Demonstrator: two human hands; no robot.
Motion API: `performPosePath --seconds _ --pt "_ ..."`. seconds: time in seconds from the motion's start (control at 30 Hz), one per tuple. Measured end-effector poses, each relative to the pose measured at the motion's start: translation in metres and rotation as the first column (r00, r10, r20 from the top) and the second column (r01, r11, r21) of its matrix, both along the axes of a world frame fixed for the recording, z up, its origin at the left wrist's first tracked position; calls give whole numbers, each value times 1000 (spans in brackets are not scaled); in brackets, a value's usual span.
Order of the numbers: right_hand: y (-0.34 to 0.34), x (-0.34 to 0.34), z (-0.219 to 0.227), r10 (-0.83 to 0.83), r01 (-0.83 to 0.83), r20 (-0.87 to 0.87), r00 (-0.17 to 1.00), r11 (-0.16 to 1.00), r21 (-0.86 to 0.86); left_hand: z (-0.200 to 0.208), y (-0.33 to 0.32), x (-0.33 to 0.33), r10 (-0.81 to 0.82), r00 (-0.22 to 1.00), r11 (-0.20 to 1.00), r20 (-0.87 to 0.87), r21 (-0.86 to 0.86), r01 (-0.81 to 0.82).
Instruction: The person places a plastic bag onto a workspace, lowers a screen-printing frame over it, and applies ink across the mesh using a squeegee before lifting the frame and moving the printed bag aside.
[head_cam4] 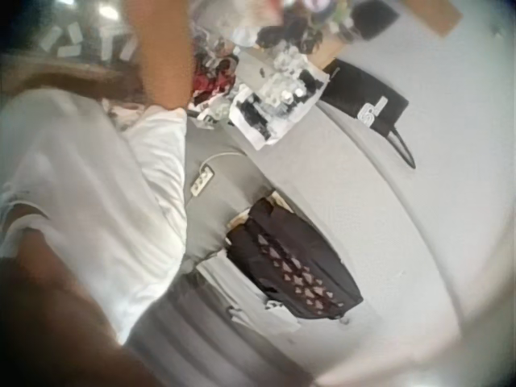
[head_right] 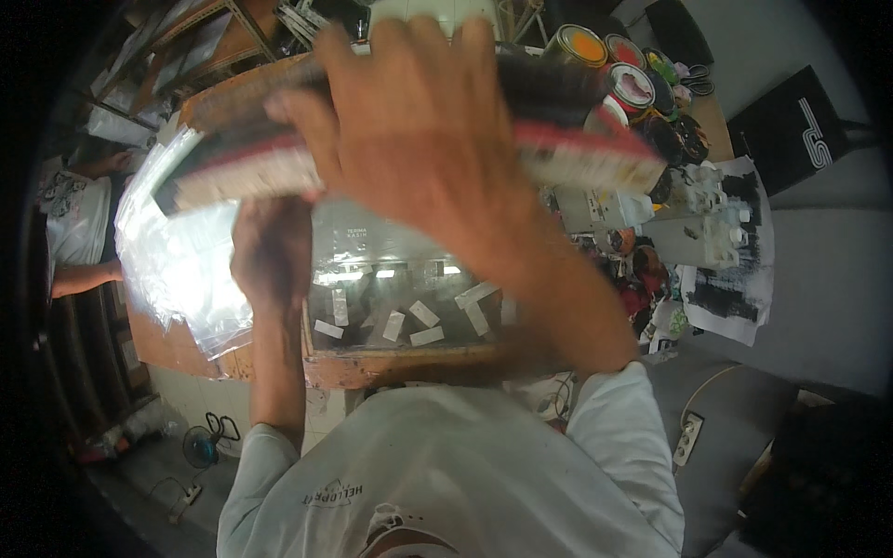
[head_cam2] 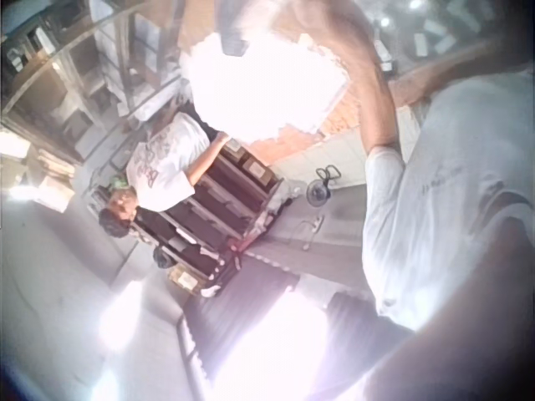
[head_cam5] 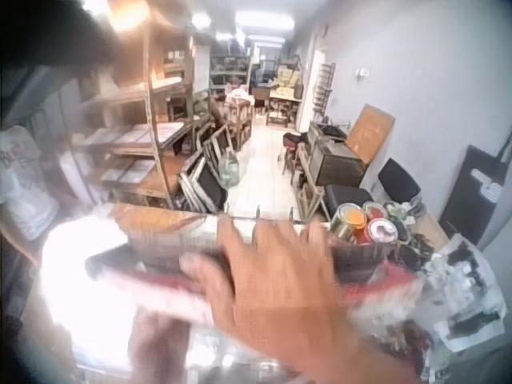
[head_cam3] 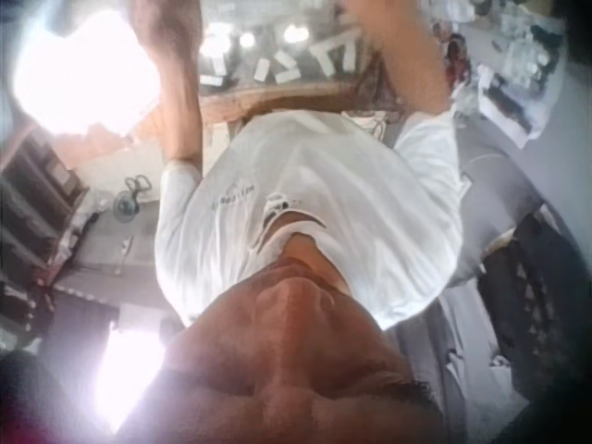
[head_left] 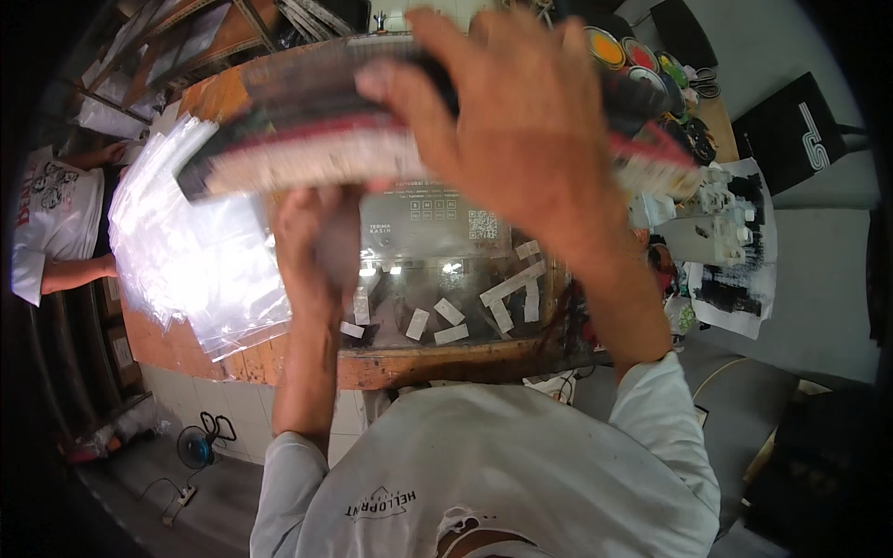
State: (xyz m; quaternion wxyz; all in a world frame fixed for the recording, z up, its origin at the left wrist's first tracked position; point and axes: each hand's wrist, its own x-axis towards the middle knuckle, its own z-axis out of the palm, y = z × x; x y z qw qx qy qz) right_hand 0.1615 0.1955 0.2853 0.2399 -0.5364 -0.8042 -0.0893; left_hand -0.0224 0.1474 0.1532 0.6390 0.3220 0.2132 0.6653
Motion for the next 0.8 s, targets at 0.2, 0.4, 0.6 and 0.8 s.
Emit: performPosePath --seconds 0.2,0.4,0.6,0.8 --pt "61 -9 111 -181 164 18 983 839 -518 -108 188 13 145 663 933 -734 -122 -339" --pt "101 12 91 -73 99 111 991 961 -259 -228 249 -12 206 -396 892 -895 338 -300" --pt "120 14 94 -61 93 206 977 984 -149 -194 246 -18 201 -12 954 -980 198 -226" --pt "129 -10 110 -172 208 249 953 970 -123 -142 200 -27 230 601 944 -765 24 -330"
